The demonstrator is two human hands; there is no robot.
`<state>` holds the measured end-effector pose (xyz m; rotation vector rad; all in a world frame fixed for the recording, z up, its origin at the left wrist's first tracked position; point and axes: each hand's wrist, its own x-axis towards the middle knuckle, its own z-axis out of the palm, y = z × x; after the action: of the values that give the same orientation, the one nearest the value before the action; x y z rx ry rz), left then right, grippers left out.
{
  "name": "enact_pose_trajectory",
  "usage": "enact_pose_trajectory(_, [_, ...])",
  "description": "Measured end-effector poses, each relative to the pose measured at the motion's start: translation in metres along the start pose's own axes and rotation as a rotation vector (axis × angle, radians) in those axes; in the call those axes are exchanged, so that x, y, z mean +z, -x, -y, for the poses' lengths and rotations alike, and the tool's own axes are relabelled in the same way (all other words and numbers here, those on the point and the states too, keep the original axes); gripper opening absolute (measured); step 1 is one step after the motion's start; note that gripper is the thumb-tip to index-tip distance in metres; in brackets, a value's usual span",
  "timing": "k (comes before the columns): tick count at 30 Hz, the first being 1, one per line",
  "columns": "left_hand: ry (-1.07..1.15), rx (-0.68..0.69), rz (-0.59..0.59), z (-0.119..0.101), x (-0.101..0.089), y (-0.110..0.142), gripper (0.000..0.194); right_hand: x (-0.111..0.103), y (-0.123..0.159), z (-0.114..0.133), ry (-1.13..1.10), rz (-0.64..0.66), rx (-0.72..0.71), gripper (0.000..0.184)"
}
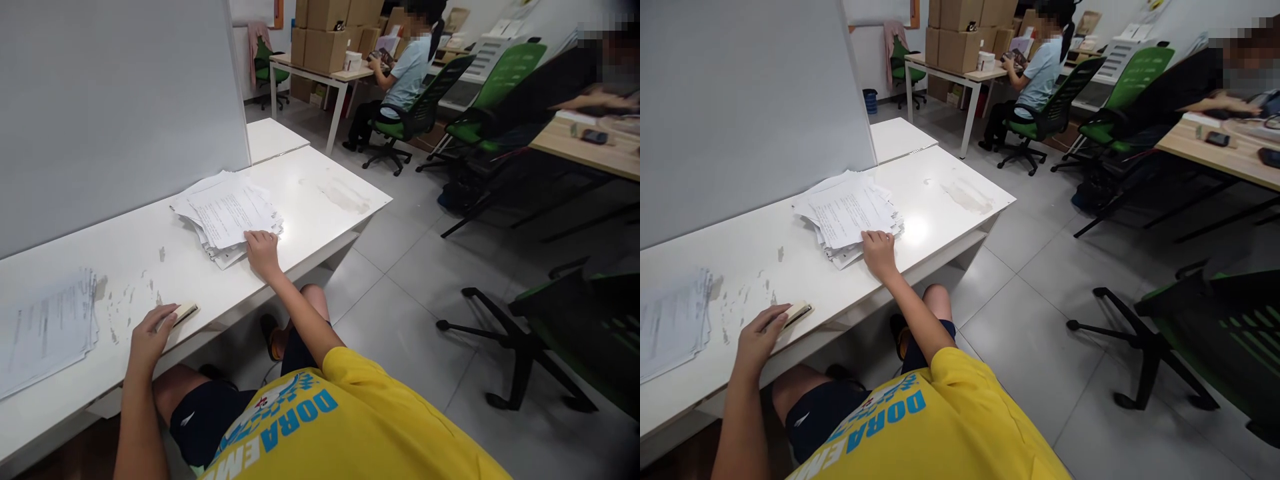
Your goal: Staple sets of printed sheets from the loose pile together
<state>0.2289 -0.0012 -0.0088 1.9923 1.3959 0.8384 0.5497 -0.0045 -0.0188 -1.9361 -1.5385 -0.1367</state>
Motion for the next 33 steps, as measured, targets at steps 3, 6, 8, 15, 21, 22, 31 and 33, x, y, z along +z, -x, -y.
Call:
enact_pose_trajectory(3, [-0.003, -0.002, 0.000, 0.002, 0.004, 0.000, 0.033, -0.001, 0.001, -0.002, 0.005, -0.045, -0.040, 0.036])
enact_pose_trajectory(6, [0.008, 0.007, -0.018, 0.000, 0.007, 0.001, 0.031, 0.003, 0.004, -0.006, -0.028, -0.139, -0.114, 0.034])
enact_pose_trajectory(8, [0.018, 0.014, -0.034, -0.002, 0.008, 0.002, 0.030, 0.008, 0.007, -0.009, -0.045, -0.207, -0.167, 0.034])
enact_pose_trajectory(15, [0.072, 0.043, -0.177, -0.015, 0.013, 0.013, 0.022, 0.019, 0.017, -0.019, -0.186, -0.464, -0.169, 0.036])
enact_pose_trajectory(21, [0.385, 0.097, -0.220, -0.066, 0.048, 0.015, 0.049, 0.020, 0.041, -0.012, -0.302, -0.565, -0.150, 0.035])
enact_pose_trajectory(22, [0.494, 0.081, -0.117, -0.078, 0.059, 0.011, 0.063, 0.020, 0.046, -0.010, -0.303, -0.549, -0.164, 0.034])
enact_pose_trajectory(31, [1.160, -0.288, 0.122, -0.135, 0.113, -0.037, 0.052, 0.009, 0.079, -0.006, -0.301, -0.347, -0.357, 0.035])
enact_pose_trajectory(33, [1.142, -0.301, 0.088, -0.131, 0.115, -0.039, 0.055, 0.000, 0.085, -0.007, -0.431, -0.285, -0.345, 0.035])
